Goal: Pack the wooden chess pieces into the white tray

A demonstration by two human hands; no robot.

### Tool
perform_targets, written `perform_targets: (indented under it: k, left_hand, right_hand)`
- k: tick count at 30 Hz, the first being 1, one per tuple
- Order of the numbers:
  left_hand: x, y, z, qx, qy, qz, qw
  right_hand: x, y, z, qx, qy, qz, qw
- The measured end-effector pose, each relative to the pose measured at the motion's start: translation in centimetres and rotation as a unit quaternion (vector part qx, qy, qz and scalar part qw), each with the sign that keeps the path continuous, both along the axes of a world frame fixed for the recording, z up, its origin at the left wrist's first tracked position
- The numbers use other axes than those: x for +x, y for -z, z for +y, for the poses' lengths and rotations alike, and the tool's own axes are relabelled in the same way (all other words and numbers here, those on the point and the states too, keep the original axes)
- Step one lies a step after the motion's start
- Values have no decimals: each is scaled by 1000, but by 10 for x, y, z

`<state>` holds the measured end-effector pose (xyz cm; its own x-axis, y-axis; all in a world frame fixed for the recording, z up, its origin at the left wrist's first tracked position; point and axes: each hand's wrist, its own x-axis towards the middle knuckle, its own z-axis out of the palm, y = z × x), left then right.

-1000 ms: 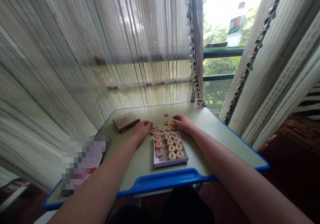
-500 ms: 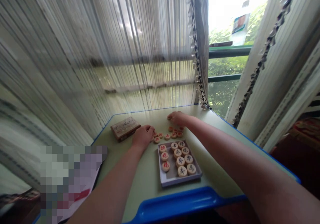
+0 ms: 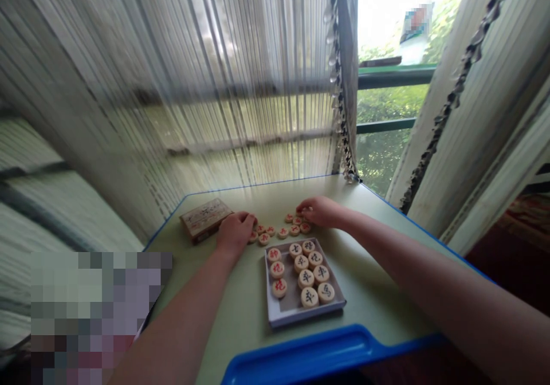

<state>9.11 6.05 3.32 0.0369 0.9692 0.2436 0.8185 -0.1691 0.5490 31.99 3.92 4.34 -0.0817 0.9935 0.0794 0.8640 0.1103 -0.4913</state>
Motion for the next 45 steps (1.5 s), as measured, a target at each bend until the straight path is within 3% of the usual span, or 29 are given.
perform_targets:
  k: [3, 7, 13, 19, 24, 31, 34, 39, 45]
  left_hand:
    - [-1, 2, 2, 3, 2, -4, 1000]
    - [-1, 3, 3, 6, 13, -1, 1000]
    - [0, 2, 4, 6, 11, 14, 1000]
    - [-1, 2, 2, 21, 35, 26, 999]
    - [-2, 4, 1, 27, 48, 30, 998]
    - [-3, 1, 1, 24, 57, 54, 997]
    - [-4, 0, 1, 24, 60, 60, 996]
    - [-4, 0, 0, 27, 66, 66, 995]
    - [-4, 0, 0, 27, 60, 72, 995]
  right_hand:
    - [1, 5, -13, 65, -41, 12, 997]
    - [9, 2, -21, 45, -64, -5, 997]
    - [14, -10, -26, 52, -153, -90, 983]
    - [18, -12, -26, 35, -130, -125, 983]
    - [24, -5, -21, 64, -135, -130, 980]
    - [16, -15, -29, 186, -109, -80, 973]
    - [5, -23, -41, 217, -147, -35, 964]
    - [-19, -29, -65, 149, -266, 13, 952]
    - [-43, -27, -88, 149, -342, -20, 928]
